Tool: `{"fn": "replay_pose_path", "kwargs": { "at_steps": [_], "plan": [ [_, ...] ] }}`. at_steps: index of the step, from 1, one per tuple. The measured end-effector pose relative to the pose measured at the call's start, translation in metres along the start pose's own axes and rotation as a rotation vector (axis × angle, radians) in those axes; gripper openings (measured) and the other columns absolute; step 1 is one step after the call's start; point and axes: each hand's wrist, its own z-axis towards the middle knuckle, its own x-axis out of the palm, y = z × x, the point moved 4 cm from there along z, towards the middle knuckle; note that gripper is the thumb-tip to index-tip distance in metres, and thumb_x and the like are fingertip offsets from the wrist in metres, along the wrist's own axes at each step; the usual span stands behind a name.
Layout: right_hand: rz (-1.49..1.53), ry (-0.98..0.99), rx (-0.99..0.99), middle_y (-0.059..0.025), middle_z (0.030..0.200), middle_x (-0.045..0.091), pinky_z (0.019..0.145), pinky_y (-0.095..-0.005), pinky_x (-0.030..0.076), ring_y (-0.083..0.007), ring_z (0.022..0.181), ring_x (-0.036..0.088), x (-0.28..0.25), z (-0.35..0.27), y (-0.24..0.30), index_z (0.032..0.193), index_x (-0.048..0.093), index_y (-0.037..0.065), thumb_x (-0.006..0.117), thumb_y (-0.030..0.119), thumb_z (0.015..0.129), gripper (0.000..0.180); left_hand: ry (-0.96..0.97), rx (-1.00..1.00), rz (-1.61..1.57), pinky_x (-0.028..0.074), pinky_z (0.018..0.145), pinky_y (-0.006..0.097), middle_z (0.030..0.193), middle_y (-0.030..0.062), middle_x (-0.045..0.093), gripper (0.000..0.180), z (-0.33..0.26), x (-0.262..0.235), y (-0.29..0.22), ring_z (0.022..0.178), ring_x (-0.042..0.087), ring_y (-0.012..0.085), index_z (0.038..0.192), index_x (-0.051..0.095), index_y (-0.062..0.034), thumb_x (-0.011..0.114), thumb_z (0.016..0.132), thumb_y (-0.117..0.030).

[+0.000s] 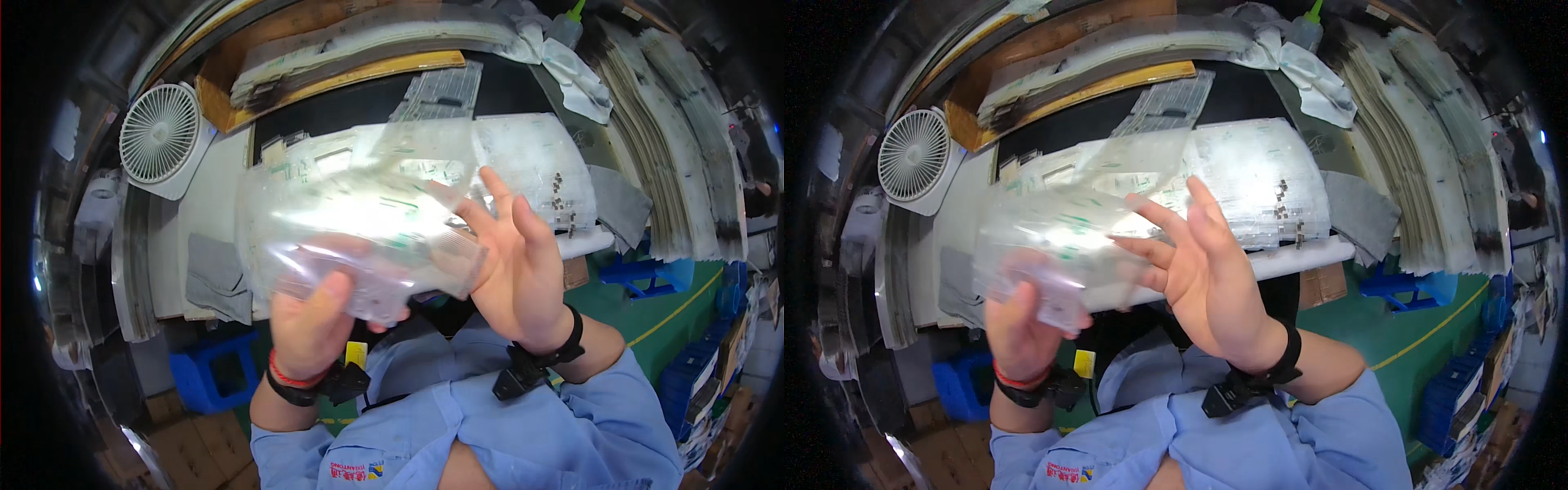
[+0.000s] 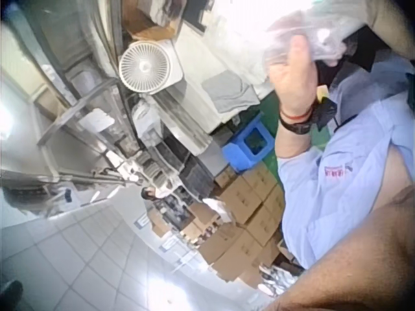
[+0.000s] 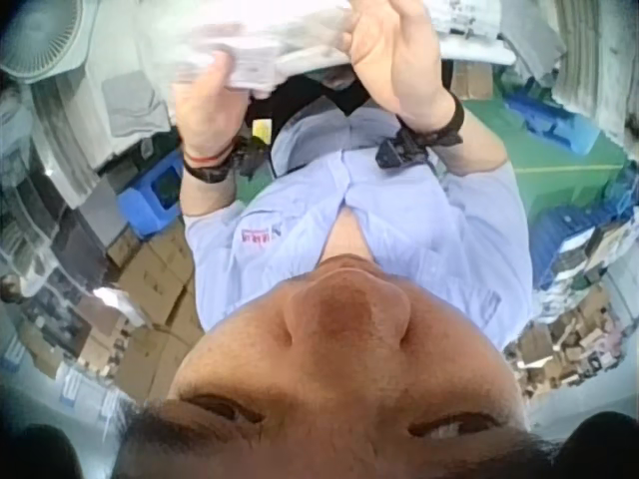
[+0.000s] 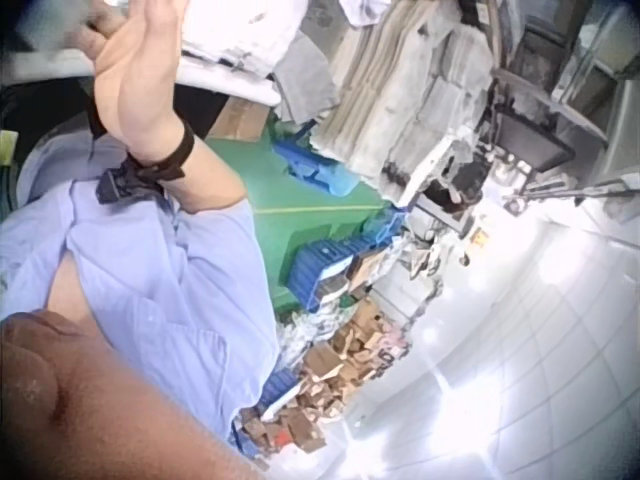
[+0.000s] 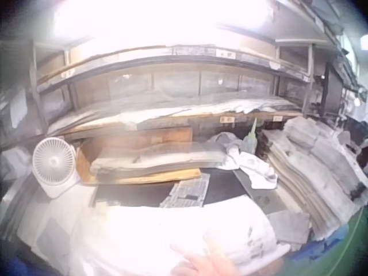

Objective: Inspecting, cleaning, and organizing flexible circuit sheets at a factory workbench.

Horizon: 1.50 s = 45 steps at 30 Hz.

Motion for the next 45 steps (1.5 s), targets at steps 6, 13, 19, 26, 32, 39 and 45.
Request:
{"fn": "replay_pose_path", "kwargs": {
  "at_steps": [6, 13, 19, 26, 32, 39, 45],
  "plan": [
    [0.511, 0.112, 0.418, -0.0254, 0.142, 0.037, 0.105, -0.0439, 0.041, -0.0351, 0.130, 0.044, 0.016, 0.028, -0.004, 0.142, 0.026, -0.002, 0.048, 0.057, 0.093, 0.080, -0.010, 0.215, -0.170, 0.055, 0.064, 0.037, 0.094, 0.0171, 0.064, 0.035, -0.006, -0.022, -0.028, 0.072, 0.066, 0.0236, 0.110, 0.053, 0.0037, 0.066, 0.083, -0.013],
    [0.311, 0.110, 0.202, -0.0111, 0.125, 0.059, 0.102, -0.0415, 0.042, -0.0239, 0.117, 0.056, 0.017, 0.073, 0.028, 0.134, 0.044, 0.002, 0.050, 0.033, 0.098, 0.048, 0.358, 0.332, 0.028, 0.054, 0.078, 0.037, 0.107, 0.0189, 0.062, 0.054, -0.010, -0.067, -0.054, 0.093, 0.064, 0.0263, 0.126, 0.047, 0.0066, 0.057, 0.086, -0.028],
    [-0.103, -0.023, -0.198, -0.0082, 0.123, 0.059, 0.097, -0.0363, 0.045, -0.0197, 0.112, 0.057, 0.008, 0.086, 0.075, 0.136, 0.041, 0.009, 0.056, 0.010, 0.093, 0.046, -0.318, 0.181, 0.366, 0.045, 0.050, 0.023, 0.078, 0.0031, 0.061, 0.030, 0.025, -0.098, -0.084, 0.058, 0.057, 0.0099, 0.111, 0.056, 0.0018, 0.059, 0.090, -0.019],
    [-0.244, -0.118, -0.251, -0.0037, 0.112, 0.060, 0.090, -0.0347, 0.045, -0.0149, 0.102, 0.058, -0.021, 0.098, 0.104, 0.128, 0.045, 0.010, 0.059, 0.014, 0.091, 0.040, -0.371, 0.133, 0.593, 0.041, 0.046, 0.016, 0.078, 0.0002, 0.061, 0.024, 0.072, -0.122, -0.105, 0.054, 0.054, 0.0049, 0.110, 0.058, -0.0015, 0.056, 0.097, -0.021],
    [-0.276, -0.168, -0.169, -0.0051, 0.106, 0.064, 0.089, -0.0361, 0.046, -0.0154, 0.099, 0.059, -0.037, 0.101, 0.134, 0.110, 0.059, 0.007, 0.057, 0.021, 0.094, 0.021, -0.271, 0.131, 0.690, 0.036, 0.044, 0.015, 0.077, -0.0012, 0.060, 0.019, 0.104, -0.129, -0.125, 0.053, 0.051, 0.0038, 0.109, 0.059, -0.0038, 0.053, 0.098, -0.018],
    [-0.515, -0.239, -0.160, -0.0054, 0.095, 0.067, 0.066, -0.0264, 0.055, -0.0145, 0.080, 0.066, -0.088, 0.128, 0.182, 0.108, 0.060, 0.005, 0.059, 0.021, 0.094, 0.021, -0.181, 0.089, 0.696, 0.038, 0.048, 0.015, 0.076, -0.0016, 0.061, 0.021, 0.147, -0.146, -0.131, 0.057, 0.053, 0.0038, 0.106, 0.060, -0.0040, 0.057, 0.096, -0.022],
    [-0.653, -0.177, -0.061, -0.0065, 0.095, 0.067, 0.062, -0.0214, 0.054, -0.0137, 0.077, 0.066, -0.119, 0.152, 0.167, 0.110, 0.060, 0.002, 0.062, 0.017, 0.093, 0.023, -0.195, 0.020, 0.637, 0.038, 0.049, 0.016, 0.078, -0.0026, 0.061, 0.020, 0.163, -0.182, -0.104, 0.059, 0.052, 0.0033, 0.104, 0.060, -0.0065, 0.057, 0.097, -0.025]
  ]
}}
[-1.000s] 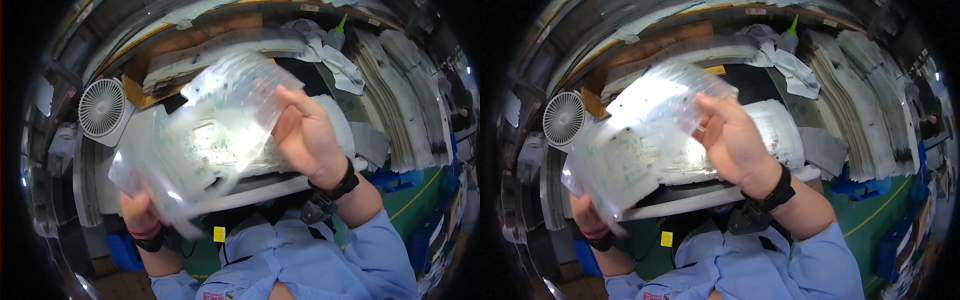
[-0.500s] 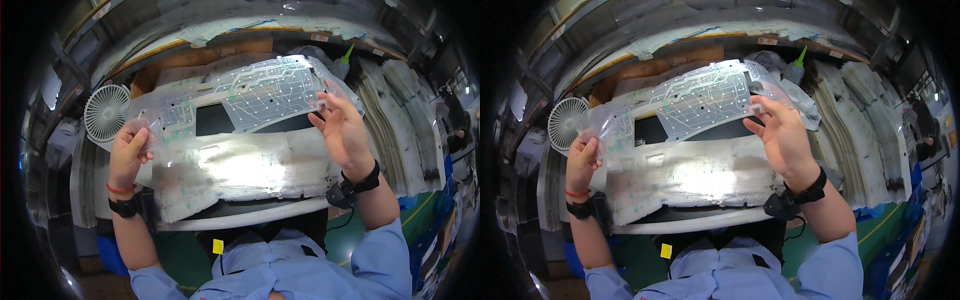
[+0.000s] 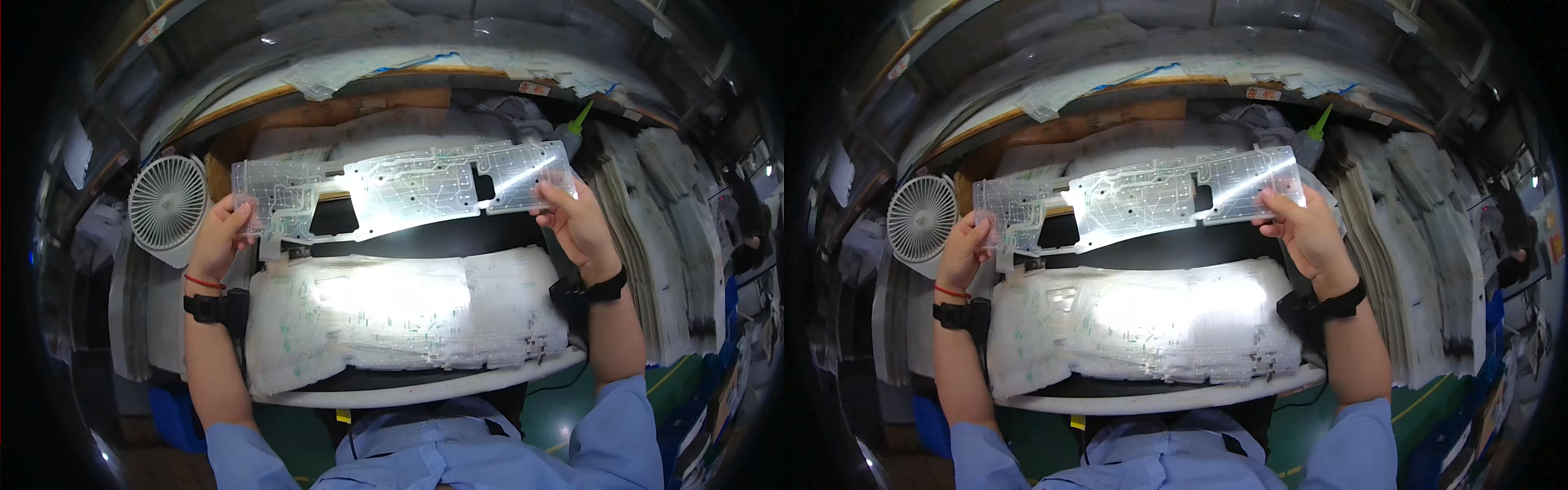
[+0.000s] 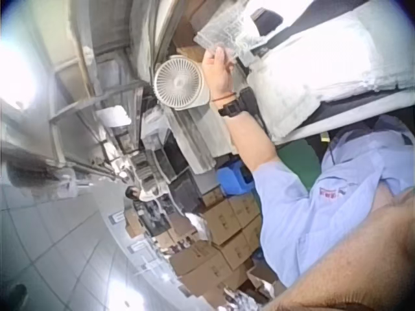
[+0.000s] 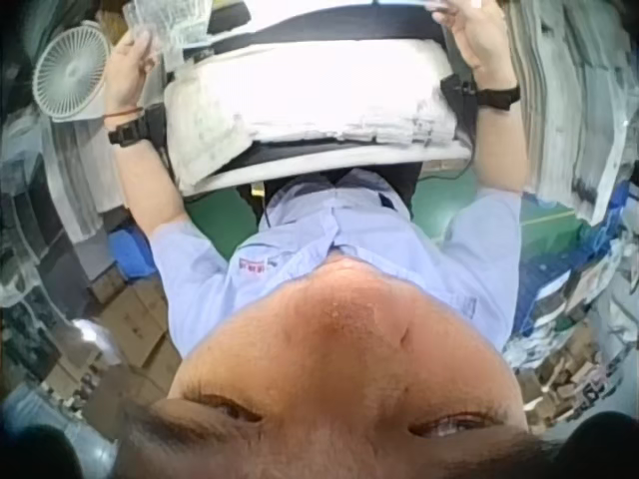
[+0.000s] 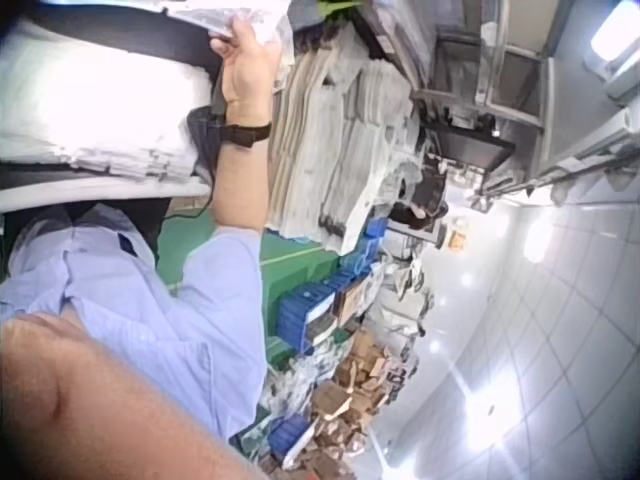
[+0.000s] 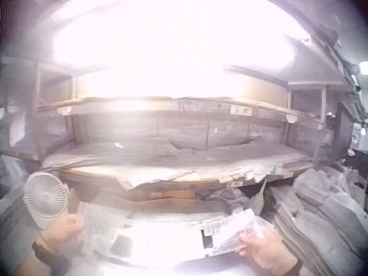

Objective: Inspecting, cleaning, and organizing flexible circuit sheets at a factory workbench.

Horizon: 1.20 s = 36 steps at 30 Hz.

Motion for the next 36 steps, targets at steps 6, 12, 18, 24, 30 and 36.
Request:
{"fn": "replay_pose_path", "kwargs": {
  "at_steps": [6, 12, 18, 24, 30, 36],
  "plan": [
    [0.005, 0.058, 0.049, -0.0058, 0.096, 0.067, 0.062, -0.0210, 0.054, -0.0121, 0.076, 0.065, 0.004, 0.002, -0.011, 0.115, 0.060, 0.002, 0.058, 0.016, 0.096, 0.023, -0.099, -0.026, -0.063, 0.037, 0.050, 0.015, 0.081, -0.0038, 0.060, 0.021, 0.007, -0.018, 0.025, 0.062, 0.051, 0.0026, 0.107, 0.059, -0.0076, 0.056, 0.098, -0.026],
    [-0.105, -0.013, 0.030, -0.0053, 0.094, 0.067, 0.061, -0.0194, 0.053, -0.0111, 0.074, 0.065, -0.004, 0.006, -0.021, 0.115, 0.060, 0.001, 0.056, 0.015, 0.096, 0.024, -0.132, -0.032, -0.090, 0.035, 0.050, 0.016, 0.081, -0.0054, 0.059, 0.019, 0.012, -0.022, 0.030, 0.063, 0.049, 0.0020, 0.105, 0.060, -0.0090, 0.055, 0.098, -0.026],
    [-0.214, -0.072, -0.002, -0.0052, 0.092, 0.067, 0.060, -0.0198, 0.051, -0.0107, 0.070, 0.064, -0.013, 0.007, -0.020, 0.112, 0.061, 0.000, 0.057, 0.016, 0.096, 0.023, -0.133, -0.037, -0.095, 0.032, 0.054, 0.016, 0.079, -0.0065, 0.057, 0.019, 0.010, -0.017, 0.029, 0.064, 0.046, 0.0014, 0.102, 0.060, -0.0104, 0.054, 0.098, -0.028],
    [-0.254, -0.106, -0.044, -0.0041, 0.090, 0.067, 0.060, -0.0193, 0.049, -0.0097, 0.070, 0.063, -0.017, 0.005, -0.013, 0.113, 0.063, 0.000, 0.058, 0.016, 0.095, 0.025, -0.137, -0.008, -0.079, 0.032, 0.056, 0.017, 0.079, -0.0072, 0.056, 0.017, 0.007, -0.019, 0.028, 0.065, 0.045, 0.0010, 0.099, 0.060, -0.0109, 0.055, 0.098, -0.027],
    [-0.458, -0.107, -0.189, -0.0034, 0.087, 0.068, 0.063, -0.0206, 0.047, -0.0082, 0.070, 0.061, -0.029, 0.008, 0.006, 0.108, 0.065, 0.002, 0.062, 0.018, 0.093, 0.022, -0.077, 0.003, -0.078, 0.032, 0.056, 0.017, 0.078, -0.0075, 0.055, 0.015, 0.003, -0.016, 0.023, 0.064, 0.043, 0.0001, 0.098, 0.059, -0.0098, 0.056, 0.098, -0.024],
    [-0.539, -0.095, -0.213, -0.0023, 0.086, 0.067, 0.063, -0.0207, 0.046, -0.0075, 0.070, 0.060, -0.029, 0.011, -0.005, 0.106, 0.066, 0.003, 0.063, 0.019, 0.093, 0.022, -0.074, -0.005, -0.063, 0.033, 0.056, 0.017, 0.077, -0.0083, 0.055, 0.015, 0.000, -0.005, 0.016, 0.064, 0.044, -0.0003, 0.097, 0.060, -0.0098, 0.056, 0.098, -0.024]
  ]
}}
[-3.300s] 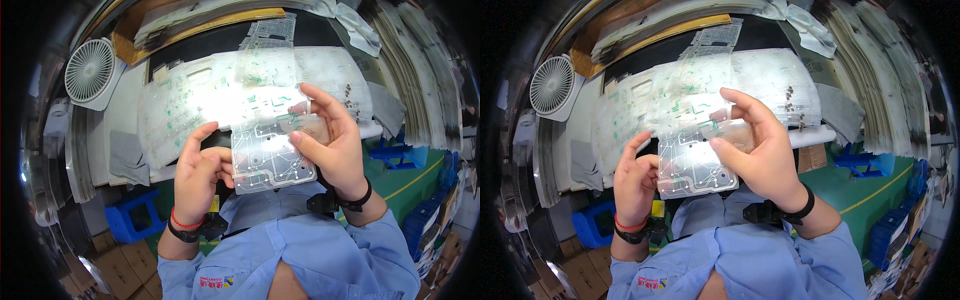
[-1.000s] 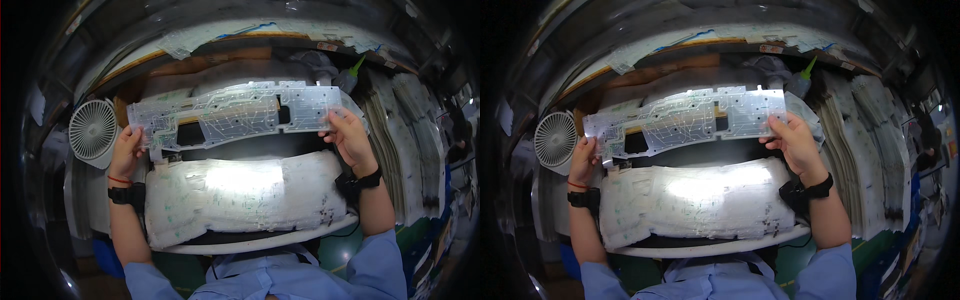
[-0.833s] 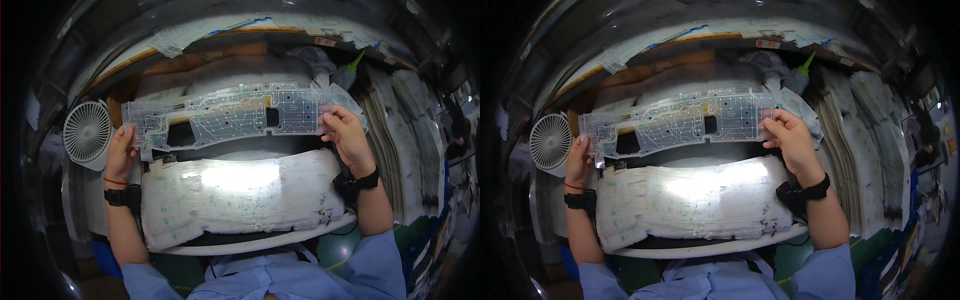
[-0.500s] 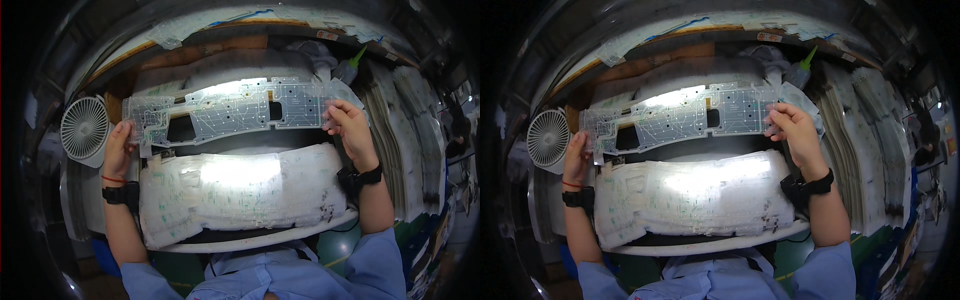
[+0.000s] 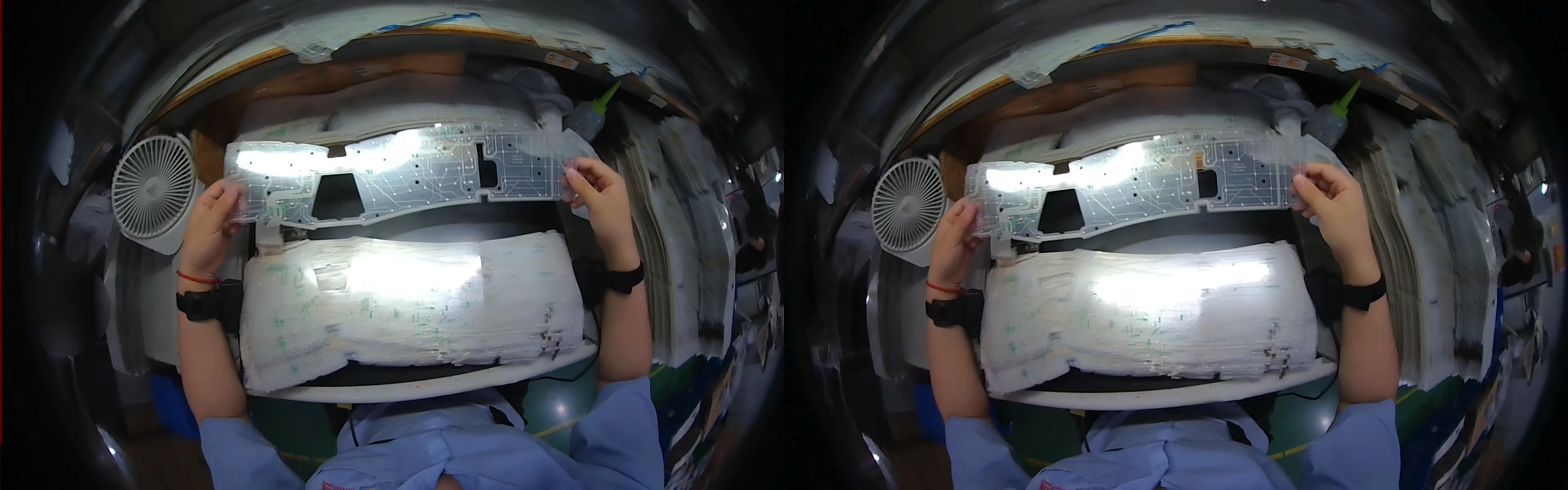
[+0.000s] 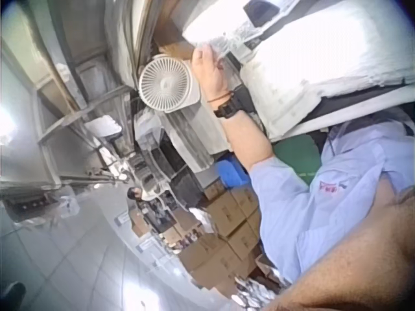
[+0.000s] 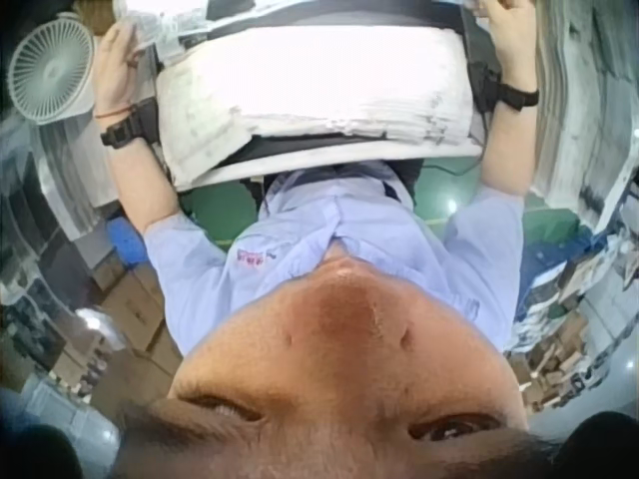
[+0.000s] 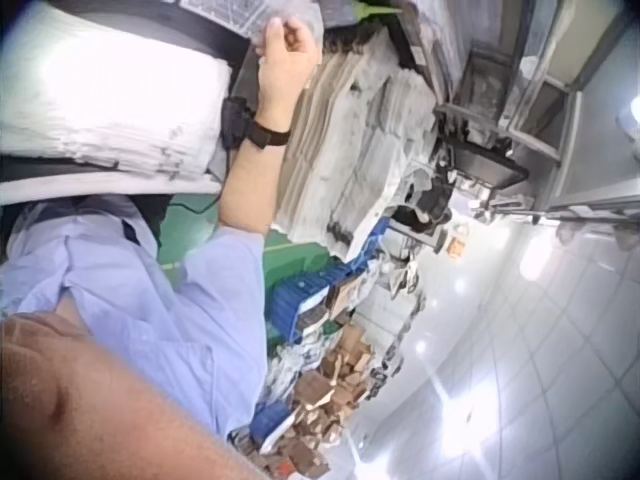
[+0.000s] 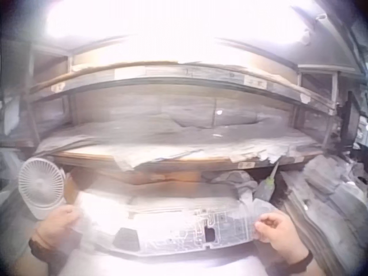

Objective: Inspecting, cleaning, and organizing flexible circuit sheets at a factory workbench.

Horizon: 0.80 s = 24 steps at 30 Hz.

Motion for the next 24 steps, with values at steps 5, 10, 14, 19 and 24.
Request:
{"fn": "replay_pose_path", "kwargs": {
  "at_steps": [5, 10, 14, 19, 24],
  "plan": [
    [0.243, 0.051, 0.193, -0.0005, 0.085, 0.064, 0.059, -0.0183, 0.046, -0.0076, 0.067, 0.060, 0.005, -0.003, -0.006, 0.110, 0.064, 0.003, 0.059, 0.018, 0.095, 0.022, -0.005, -0.017, 0.074, 0.034, 0.056, 0.017, 0.077, -0.0076, 0.055, 0.016, 0.001, -0.005, 0.005, 0.065, 0.046, 0.0004, 0.097, 0.062, -0.0093, 0.055, 0.098, -0.024],
    [0.322, 0.068, 0.191, -0.0005, 0.084, 0.064, 0.058, -0.0175, 0.047, -0.0075, 0.066, 0.061, 0.004, -0.005, -0.004, 0.110, 0.063, 0.004, 0.057, 0.017, 0.096, 0.020, -0.014, -0.026, 0.057, 0.035, 0.056, 0.017, 0.078, -0.0065, 0.057, 0.015, 0.001, -0.004, 0.003, 0.064, 0.047, 0.0009, 0.096, 0.062, -0.0086, 0.056, 0.098, -0.022],
    [0.345, 0.089, 0.177, -0.0011, 0.085, 0.064, 0.057, -0.0174, 0.047, -0.0077, 0.066, 0.062, 0.005, -0.004, -0.004, 0.110, 0.062, 0.003, 0.057, 0.017, 0.096, 0.020, -0.013, -0.022, 0.104, 0.038, 0.055, 0.016, 0.080, -0.0047, 0.060, 0.014, 0.003, -0.009, 0.006, 0.064, 0.051, 0.0008, 0.100, 0.060, -0.0077, 0.056, 0.097, -0.021],
    [0.335, 0.105, 0.174, -0.0025, 0.087, 0.064, 0.055, -0.0170, 0.048, -0.0087, 0.065, 0.063, 0.004, -0.003, -0.009, 0.113, 0.060, 0.001, 0.057, 0.016, 0.096, 0.022, -0.006, -0.001, 0.105, 0.038, 0.053, 0.014, 0.086, -0.0027, 0.064, 0.017, 0.003, -0.006, 0.007, 0.064, 0.053, 0.0006, 0.105, 0.059, -0.0066, 0.057, 0.097, -0.021],
    [0.300, 0.088, 0.172, -0.0038, 0.088, 0.064, 0.053, -0.0169, 0.048, -0.0095, 0.064, 0.064, 0.004, -0.004, -0.010, 0.115, 0.060, 0.000, 0.057, 0.016, 0.096, 0.025, 0.014, 0.002, 0.108, 0.038, 0.052, 0.014, 0.089, -0.0017, 0.066, 0.018, 0.002, -0.006, 0.005, 0.066, 0.054, 0.0008, 0.109, 0.059, -0.0062, 0.055, 0.097, -0.020]
  ]
}}
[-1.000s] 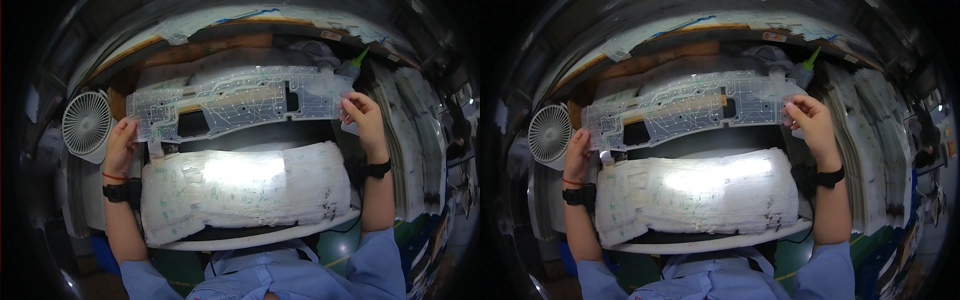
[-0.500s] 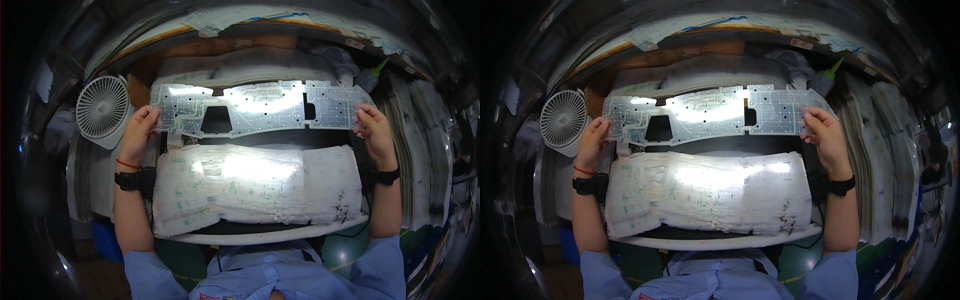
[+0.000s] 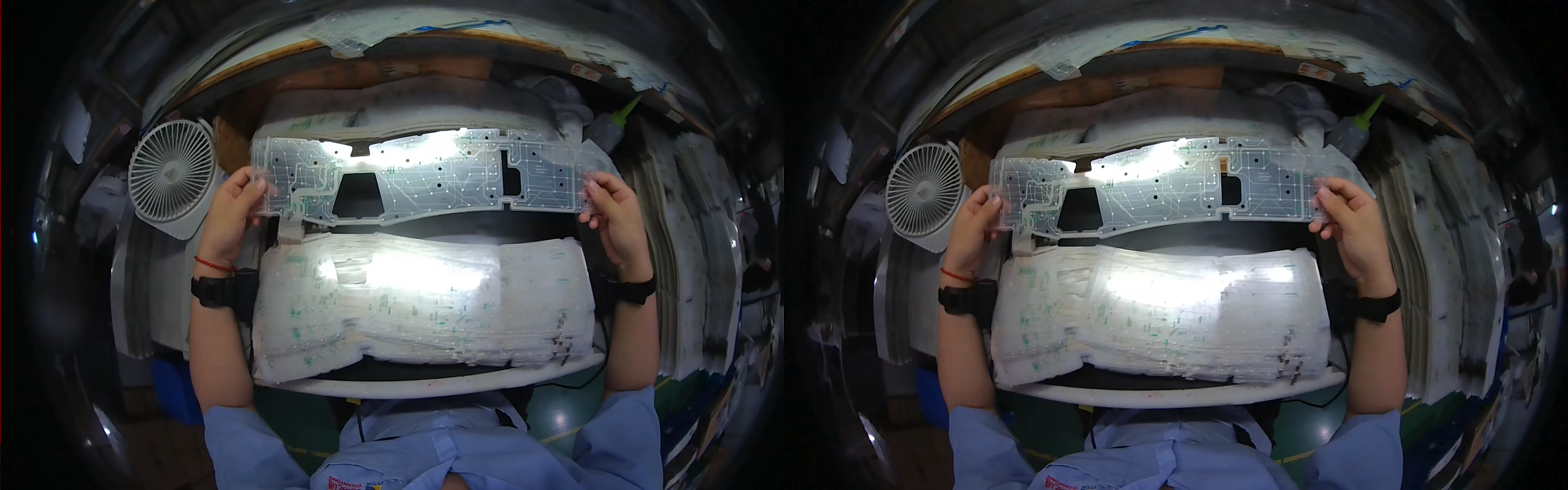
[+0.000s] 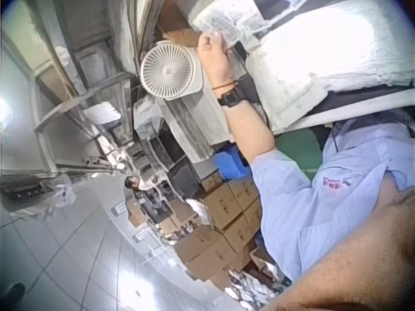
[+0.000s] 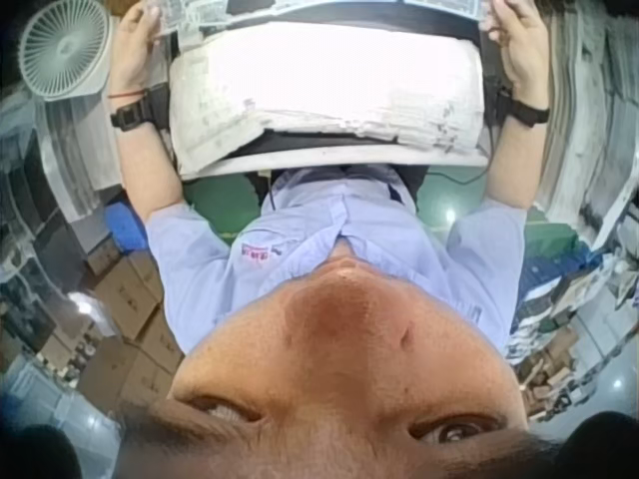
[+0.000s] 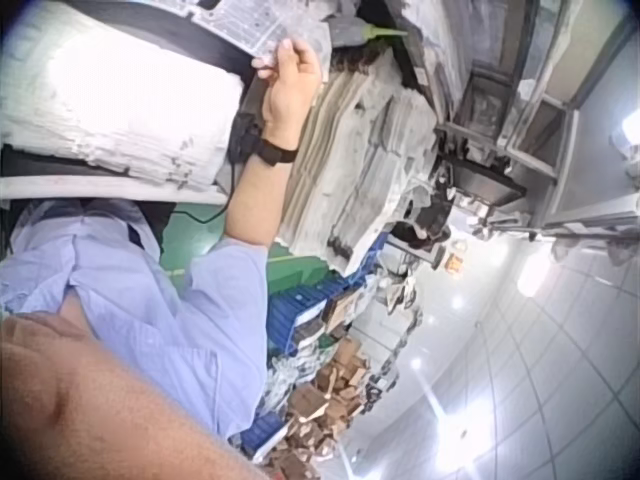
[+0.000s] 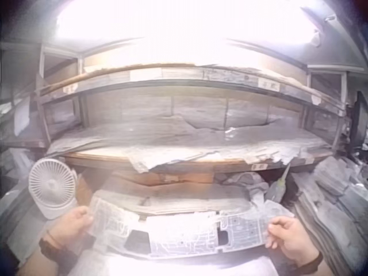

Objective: Inspecting, cleaning, and organizing flexible circuit sheets at a factory workbench.

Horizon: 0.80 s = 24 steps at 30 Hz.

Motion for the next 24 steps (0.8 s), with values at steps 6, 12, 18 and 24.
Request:
{"fn": "replay_pose_path", "kwargs": {
  "at_steps": [6, 12, 18, 24],
  "plan": [
    [0.078, 0.011, 0.038, -0.0056, 0.091, 0.065, 0.054, -0.0173, 0.048, -0.0115, 0.066, 0.065, -0.004, -0.003, 0.001, 0.116, 0.059, -0.001, 0.056, 0.013, 0.095, 0.025, -0.024, -0.025, -0.033, 0.037, 0.051, 0.015, 0.090, -0.0006, 0.066, 0.020, 0.002, 0.006, 0.001, 0.067, 0.055, 0.0012, 0.110, 0.058, -0.0059, 0.050, 0.098, -0.021],
    [0.120, 0.079, 0.049, -0.0076, 0.093, 0.066, 0.059, -0.0185, 0.053, -0.0140, 0.070, 0.067, 0.000, 0.000, -0.001, 0.119, 0.058, -0.003, 0.054, 0.009, 0.095, 0.027, -0.051, -0.019, -0.074, 0.036, 0.050, 0.015, 0.089, -0.0001, 0.065, 0.021, 0.002, -0.005, 0.005, 0.065, 0.052, 0.0011, 0.111, 0.057, -0.0052, 0.046, 0.099, -0.019],
    [0.085, 0.077, 0.030, -0.0075, 0.093, 0.067, 0.058, -0.0185, 0.053, -0.0131, 0.069, 0.066, 0.001, -0.003, 0.002, 0.121, 0.058, -0.003, 0.054, 0.008, 0.095, 0.028, -0.040, -0.027, -0.069, 0.035, 0.050, 0.014, 0.087, -0.0034, 0.064, 0.020, 0.005, -0.007, 0.010, 0.065, 0.050, -0.0005, 0.111, 0.058, -0.0071, 0.048, 0.099, -0.020],
    [0.100, 0.094, 0.026, -0.0072, 0.092, 0.067, 0.058, -0.0183, 0.053, -0.0126, 0.068, 0.066, 0.001, -0.004, 0.003, 0.121, 0.058, -0.003, 0.054, 0.008, 0.095, 0.028, -0.047, -0.036, -0.081, 0.034, 0.051, 0.014, 0.086, -0.0051, 0.062, 0.020, 0.006, -0.009, 0.013, 0.065, 0.049, -0.0010, 0.111, 0.059, -0.0077, 0.049, 0.099, -0.021]
  ]
}}
